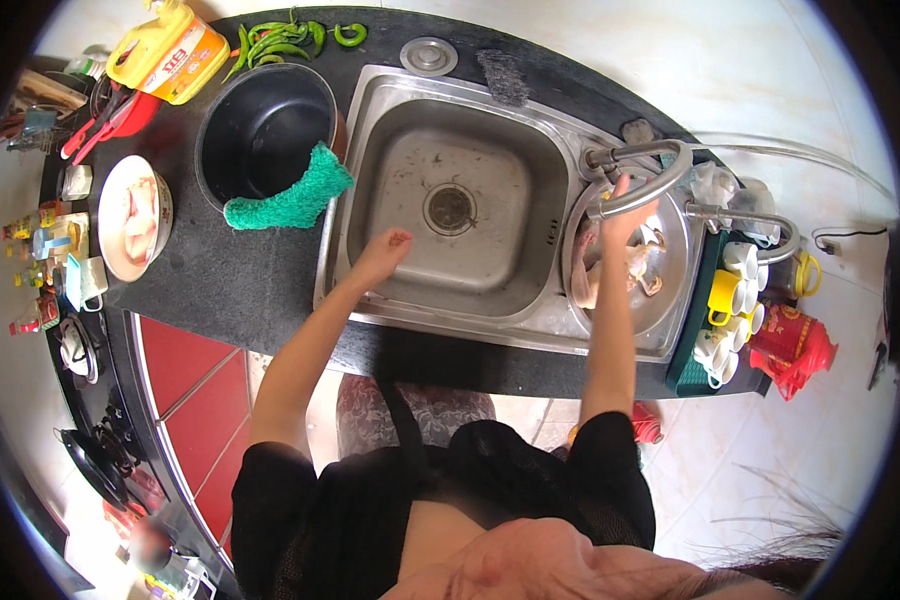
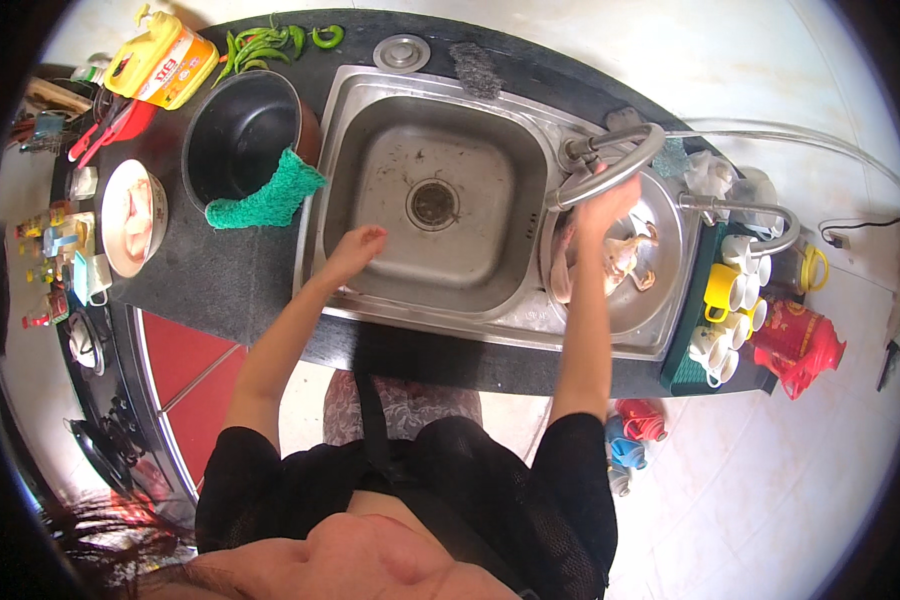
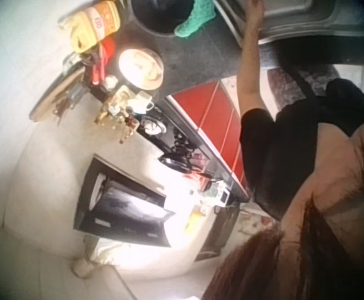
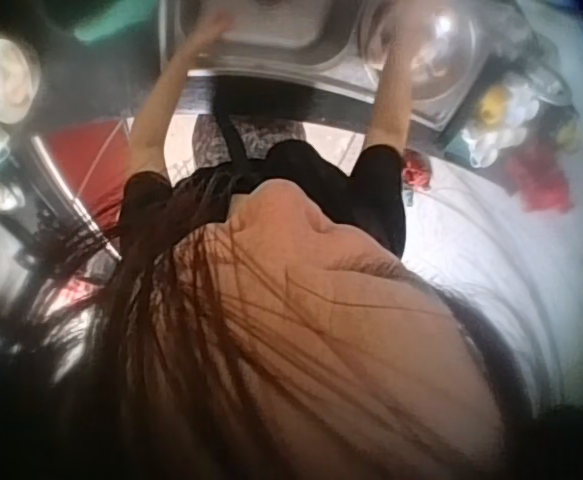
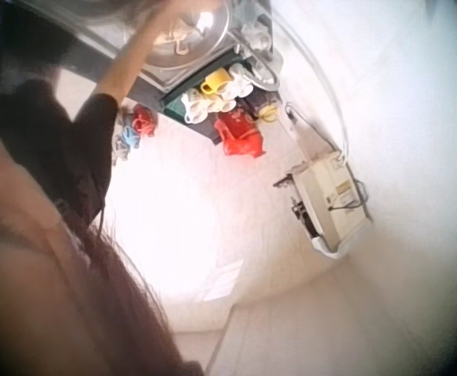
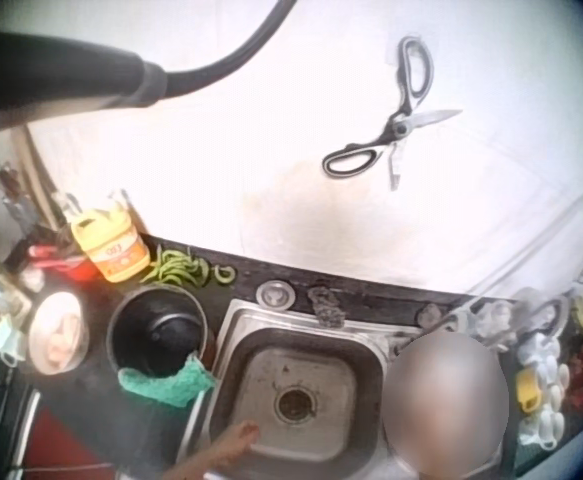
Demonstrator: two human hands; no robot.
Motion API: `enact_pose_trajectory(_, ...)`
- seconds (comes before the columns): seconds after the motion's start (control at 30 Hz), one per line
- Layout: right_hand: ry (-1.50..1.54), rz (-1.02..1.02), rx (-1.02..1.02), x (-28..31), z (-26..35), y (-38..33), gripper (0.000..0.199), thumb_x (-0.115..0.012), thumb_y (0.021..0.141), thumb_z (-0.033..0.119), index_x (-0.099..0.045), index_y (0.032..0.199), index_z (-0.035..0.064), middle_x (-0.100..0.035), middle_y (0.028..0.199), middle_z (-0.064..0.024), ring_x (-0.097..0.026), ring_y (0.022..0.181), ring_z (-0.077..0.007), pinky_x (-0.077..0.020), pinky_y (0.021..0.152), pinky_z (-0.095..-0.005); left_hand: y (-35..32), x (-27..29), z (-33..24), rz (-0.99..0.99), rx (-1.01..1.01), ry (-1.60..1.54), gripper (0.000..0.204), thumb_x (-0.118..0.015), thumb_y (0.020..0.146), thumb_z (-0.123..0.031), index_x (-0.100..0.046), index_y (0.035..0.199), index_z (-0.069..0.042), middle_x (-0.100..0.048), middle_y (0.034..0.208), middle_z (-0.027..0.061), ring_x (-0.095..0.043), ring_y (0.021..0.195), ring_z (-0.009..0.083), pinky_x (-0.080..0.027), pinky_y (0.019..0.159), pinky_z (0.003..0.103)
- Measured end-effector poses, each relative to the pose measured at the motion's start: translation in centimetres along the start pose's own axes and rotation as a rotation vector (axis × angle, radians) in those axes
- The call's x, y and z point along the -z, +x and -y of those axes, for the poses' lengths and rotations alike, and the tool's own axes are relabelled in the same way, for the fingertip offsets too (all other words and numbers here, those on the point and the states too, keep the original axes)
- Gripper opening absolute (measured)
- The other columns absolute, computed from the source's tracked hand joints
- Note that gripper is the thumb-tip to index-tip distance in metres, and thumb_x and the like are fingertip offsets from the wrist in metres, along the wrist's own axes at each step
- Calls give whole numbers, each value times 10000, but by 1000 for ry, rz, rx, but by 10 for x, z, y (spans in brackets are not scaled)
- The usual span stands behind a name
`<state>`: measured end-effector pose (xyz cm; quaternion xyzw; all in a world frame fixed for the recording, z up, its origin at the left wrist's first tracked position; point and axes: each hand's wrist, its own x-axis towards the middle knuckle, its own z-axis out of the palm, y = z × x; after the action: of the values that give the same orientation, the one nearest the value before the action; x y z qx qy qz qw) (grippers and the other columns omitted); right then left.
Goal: The person washes a whole duck in a sink, rinsing the carcass and skin under running water and cleaning the internal cavity by hand before rinsing the sink strainer.
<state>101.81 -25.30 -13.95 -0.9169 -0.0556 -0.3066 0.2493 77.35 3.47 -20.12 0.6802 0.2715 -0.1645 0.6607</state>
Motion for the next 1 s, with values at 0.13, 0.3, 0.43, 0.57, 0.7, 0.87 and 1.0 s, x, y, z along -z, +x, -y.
enact_pose_trajectory(0.13, 513, 590, -468, 7, 66, -82, 268, -530, 765, 145, -425, 964, -1, -454, 877, -95, -456, 806, -196, -393, 728, -316, 40, -4, 25, -92, 59, 66, 280, -506, 781, -181, -530, 1017, -33, -575, 925, 82, -538, 852, 172, -417, 744, 279)
enact_pose_trajectory(0.3, 437, 1075, -769, -74, 23, -198, 319, -509, 768, 141, -469, 1077, 71, -497, 982, -82, -467, 892, -190, -386, 767, -322, 86, -38, 26, -87, 313, 17, 341, -505, 757, -174, -521, 1075, -52, -548, 1051, 127, -513, 989, 227, -393, 829, 306)
enact_pose_trajectory(0.43, -56, 1014, 291, -79, 64, -214, 354, -508, 735, 121, -493, 1087, 90, -499, 1093, -78, -451, 985, -233, -378, 800, -368, 89, -42, 43, -54, -58, 819, 331, -507, 745, -162, -529, 1058, -59, -533, 1059, 101, -476, 1020, 237, -369, 859, 326)
enact_pose_trajectory(0.57, -222, 1141, 450, -100, 67, -222, 317, -507, 710, 166, -524, 1016, 85, -509, 1037, -57, -439, 967, -242, -363, 794, -370, 92, -65, 39, 38, -291, 1260, 315, -491, 751, -157, -528, 1051, -68, -513, 1064, 56, -411, 1057, 218, -338, 870, 340)
enact_pose_trajectory(0.7, -246, 1146, 496, -103, 71, -223, 238, -454, 740, 168, -553, 936, 78, -529, 949, -52, -433, 946, -220, -360, 747, -347, 106, -76, 47, 86, -270, 1409, 297, -454, 772, -175, -542, 1038, -77, -503, 1081, 29, -349, 1084, 190, -292, 877, 343)
enact_pose_trajectory(0.87, -299, 1223, 502, -106, 72, -216, 230, -456, 747, 162, -559, 933, 75, -533, 969, -59, -421, 982, -228, -337, 787, -359, 128, -79, 44, 194, -216, 1594, 298, -436, 784, -200, -560, 1034, -96, -504, 1088, 8, -338, 1085, 180, -255, 884, 348)
enact_pose_trajectory(1.0, -297, 1278, 447, -103, 70, -213, 259, -487, 732, 162, -543, 974, 89, -524, 1013, -46, -397, 1036, -233, -331, 813, -366, 118, -77, 37, 192, -224, 1587, 314, -422, 794, -208, -550, 1060, -103, -493, 1119, 5, -320, 1127, 188, -230, 916, 374)
